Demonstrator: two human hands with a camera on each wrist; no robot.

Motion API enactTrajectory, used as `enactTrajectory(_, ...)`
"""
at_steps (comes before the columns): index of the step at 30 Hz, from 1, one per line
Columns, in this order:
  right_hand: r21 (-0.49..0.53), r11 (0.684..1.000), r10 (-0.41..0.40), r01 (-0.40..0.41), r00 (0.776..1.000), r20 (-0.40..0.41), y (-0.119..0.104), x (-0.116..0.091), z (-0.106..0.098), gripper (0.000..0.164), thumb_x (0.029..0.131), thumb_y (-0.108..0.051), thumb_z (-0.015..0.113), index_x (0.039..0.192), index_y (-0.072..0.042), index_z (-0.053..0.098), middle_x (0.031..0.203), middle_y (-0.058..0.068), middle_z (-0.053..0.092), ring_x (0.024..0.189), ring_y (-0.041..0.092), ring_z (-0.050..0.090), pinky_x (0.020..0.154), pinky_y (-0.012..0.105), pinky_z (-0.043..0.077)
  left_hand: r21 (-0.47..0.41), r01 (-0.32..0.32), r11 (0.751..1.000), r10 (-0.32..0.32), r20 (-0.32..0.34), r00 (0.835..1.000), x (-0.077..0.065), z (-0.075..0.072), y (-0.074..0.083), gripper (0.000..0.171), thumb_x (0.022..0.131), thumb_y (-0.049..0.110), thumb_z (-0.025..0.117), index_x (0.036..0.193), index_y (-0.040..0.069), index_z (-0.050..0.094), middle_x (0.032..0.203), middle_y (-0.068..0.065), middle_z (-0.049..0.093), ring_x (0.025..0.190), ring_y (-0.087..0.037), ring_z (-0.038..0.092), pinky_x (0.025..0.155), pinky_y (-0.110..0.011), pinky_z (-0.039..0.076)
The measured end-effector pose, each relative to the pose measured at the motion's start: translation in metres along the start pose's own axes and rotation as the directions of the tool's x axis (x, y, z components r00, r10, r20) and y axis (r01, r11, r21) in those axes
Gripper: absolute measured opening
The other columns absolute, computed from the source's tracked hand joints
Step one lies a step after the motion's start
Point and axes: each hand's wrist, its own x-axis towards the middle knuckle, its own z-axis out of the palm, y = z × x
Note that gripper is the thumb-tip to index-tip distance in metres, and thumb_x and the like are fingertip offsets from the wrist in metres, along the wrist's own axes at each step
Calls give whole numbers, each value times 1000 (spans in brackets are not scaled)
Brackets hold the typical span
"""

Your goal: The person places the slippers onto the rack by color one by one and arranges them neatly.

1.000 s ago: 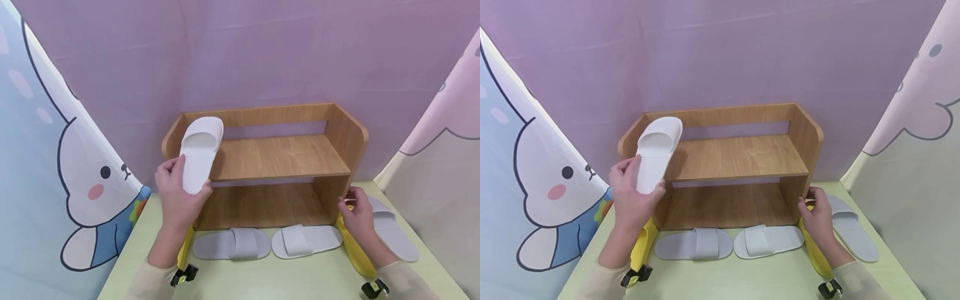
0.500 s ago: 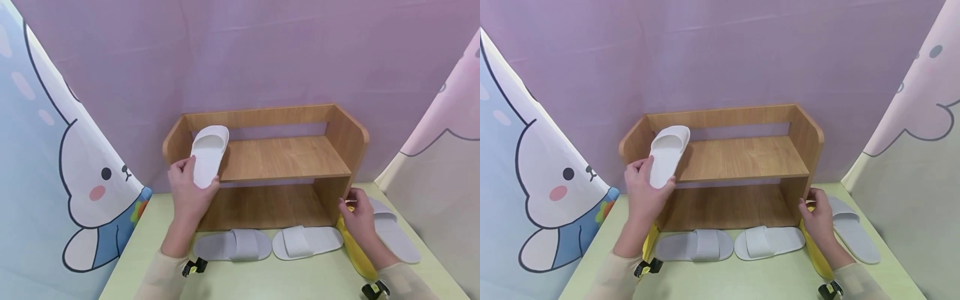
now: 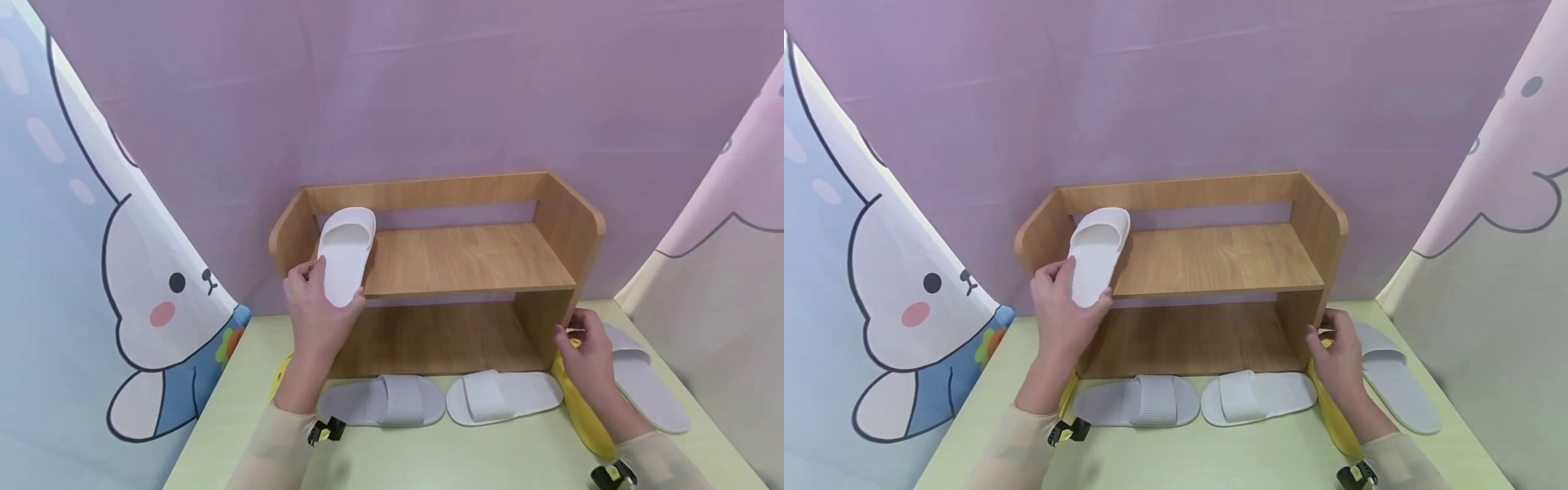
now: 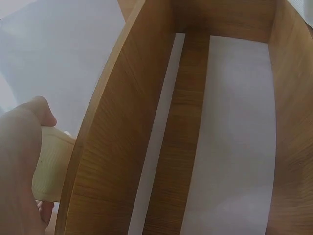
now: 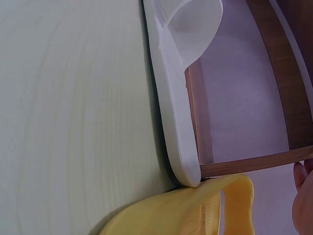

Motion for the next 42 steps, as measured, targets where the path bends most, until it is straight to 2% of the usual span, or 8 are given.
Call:
enactTrajectory(10, -13, 1000, 27, -27, 1000, 7, -1, 0, -1, 32, 97, 10, 71, 128, 8, 62, 113, 15, 66, 101, 3, 58, 85, 10, 50, 36, 50, 998, -51, 29, 998, -1, 1, 2, 96, 78, 45, 89, 159, 5, 56, 146, -16, 46, 137, -33, 40, 104, -57, 54)
enactTrajectory(20, -10, 999, 33, -33, 999, -6, 0, 0, 2, 33, 97, 12, 71, 128, 9, 62, 113, 14, 67, 100, 2, 57, 85, 9, 49, 87, 28, 996, -32, 44, 999, 2, 8, 3, 91, 83, 48, 85, 155, 0, 59, 143, -20, 48, 133, -37, 41, 101, -55, 52)
enactTrajectory(28, 7, 1000, 18, -18, 1000, -5, -1, 1, 1, 32, 97, 10, 72, 127, 8, 63, 112, 12, 67, 99, 3, 58, 85, 11, 51, 126, 56, 990, -68, 92, 993, 4, 11, 3, 92, 85, 50, 85, 156, -1, 56, 148, -20, 49, 136, -36, 41, 104, -55, 53)
enactTrajectory(35, 8, 1000, 2, -2, 1000, -20, 0, 1, 2, 32, 96, 11, 71, 126, 9, 63, 110, 9, 66, 98, 2, 58, 84, 10, 50, 171, 16, 985, -40, 136, 990, 6, 10, 2, 86, 90, 53, 81, 150, -3, 59, 151, -22, 53, 134, -39, 43, 106, -57, 49)
enactTrajectory(42, -8, 1000, 18, -18, 1000, -22, 3, 1, 3, 32, 95, 13, 70, 126, 10, 62, 110, 10, 66, 98, 1, 57, 84, 9, 49, 181, 24, 983, -55, 168, 984, 5, 8, 2, 88, 93, 54, 80, 154, -4, 56, 156, -23, 51, 137, -39, 40, 108, -56, 48)
